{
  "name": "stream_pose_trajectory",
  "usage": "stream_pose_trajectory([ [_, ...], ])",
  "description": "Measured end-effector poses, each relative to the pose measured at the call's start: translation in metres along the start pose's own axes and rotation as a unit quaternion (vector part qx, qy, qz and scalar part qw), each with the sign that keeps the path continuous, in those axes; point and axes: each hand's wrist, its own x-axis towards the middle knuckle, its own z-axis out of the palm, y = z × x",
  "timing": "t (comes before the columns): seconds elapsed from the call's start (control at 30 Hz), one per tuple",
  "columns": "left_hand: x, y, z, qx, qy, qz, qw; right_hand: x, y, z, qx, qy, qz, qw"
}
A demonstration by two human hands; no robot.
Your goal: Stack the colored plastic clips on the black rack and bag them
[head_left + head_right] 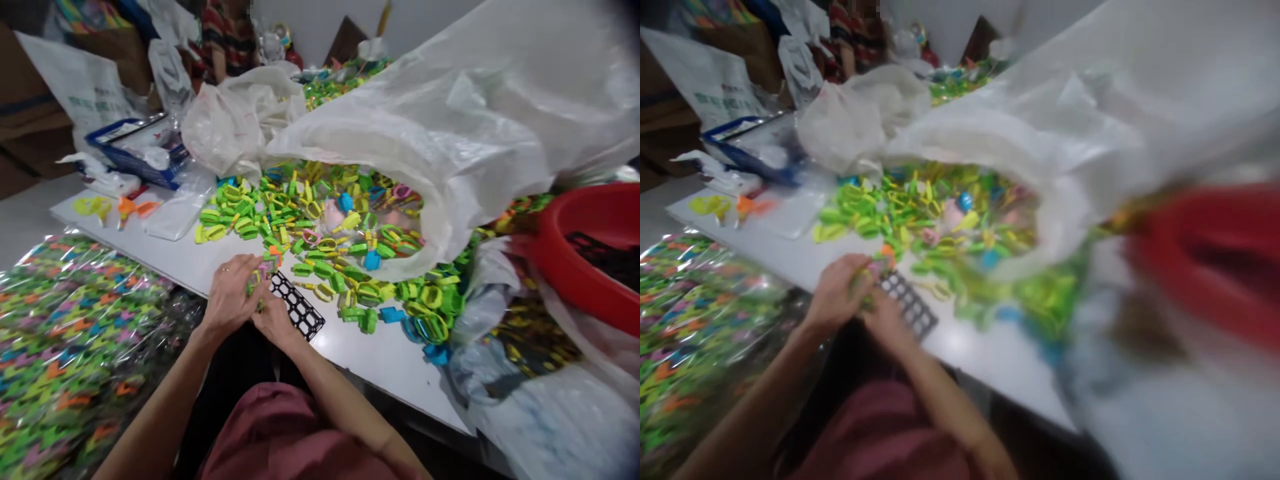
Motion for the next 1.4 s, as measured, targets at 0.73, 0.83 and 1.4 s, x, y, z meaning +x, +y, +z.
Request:
stream_pose_trajectory([
  [0.73, 0.021, -0.006, 0.018, -0.014, 0.031, -0.124, 0.992, -0.081, 0.026, -0.115, -0.365, -0.024, 0.115, 0.924],
  [0.83, 0.021, -0.002, 0.020, -0.009, 0.032, -0.147, 0.989, -0.071, 0.024, -0.110, -0.319, 0.008, 0.218, 0.922],
  [1.4, 0.012, 0.023, 0.031, -0.052, 0.051, -0.180, 0.981, -0.019, 0.017, -0.037, 0.111, 0.078, 0.052, 0.989],
])
